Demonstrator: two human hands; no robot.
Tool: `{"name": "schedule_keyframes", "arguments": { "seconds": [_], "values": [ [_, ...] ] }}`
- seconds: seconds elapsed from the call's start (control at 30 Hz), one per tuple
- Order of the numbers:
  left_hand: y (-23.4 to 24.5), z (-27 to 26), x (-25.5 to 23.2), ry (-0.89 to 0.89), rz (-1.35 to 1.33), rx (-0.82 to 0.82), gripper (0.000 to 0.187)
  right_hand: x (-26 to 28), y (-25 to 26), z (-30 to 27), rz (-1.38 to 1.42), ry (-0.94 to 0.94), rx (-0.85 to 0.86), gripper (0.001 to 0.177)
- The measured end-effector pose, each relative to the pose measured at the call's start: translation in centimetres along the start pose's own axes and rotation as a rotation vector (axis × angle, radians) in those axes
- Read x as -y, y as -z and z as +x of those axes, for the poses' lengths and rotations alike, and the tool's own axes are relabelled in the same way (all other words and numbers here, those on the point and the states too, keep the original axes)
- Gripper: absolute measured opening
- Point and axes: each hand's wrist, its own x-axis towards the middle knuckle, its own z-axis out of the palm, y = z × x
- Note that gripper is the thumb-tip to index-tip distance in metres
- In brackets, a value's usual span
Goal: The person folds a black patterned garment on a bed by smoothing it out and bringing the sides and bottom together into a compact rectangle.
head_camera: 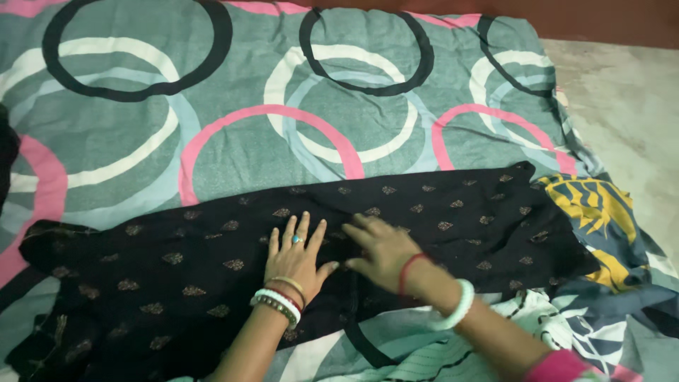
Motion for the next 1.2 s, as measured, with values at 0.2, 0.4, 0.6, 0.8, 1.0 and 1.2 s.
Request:
{"name": "schedule_keyframes", "arguments": {
  "seconds": [0.2,0.4,0.6,0.8,1.0,1.2],
  "values": [
    [-1.4,-0.7,1.6,-0.023,-0.061,-0.011,0.072,2.1,-1.7,1.5,-0.084,-0.21,0.136,0.08],
    [-2.0,0.3,2.5,0.024,-0.16,-0.225,0.036,2.3,-2.2,1.8,0.012,-0.276,-0.071,0.051],
    [-0.8,1.0,3.5,0.043,-0.196,-0.25,0.046,2.4,-1.5,3.0,0.074,-0.268,-0.213,0.02],
    [-2.4,0.8,2.4,-0.109,-0.134,-0.458,0.069,1.2,-0.7,2.3,0.224,-0.242,-0.194,0.013],
    [-2.0,0.4,2.3,-0.111,-0.164,-0.457,0.039,0.2,-1.3,2.3,0.14,-0.182,-0.032,0.018],
    [-1.0,0.1,2.5,-0.157,-0.26,-0.387,0.018,-1.6,-2.3,2.5,0.137,-0.206,-0.033,0.021]
  ]
}}
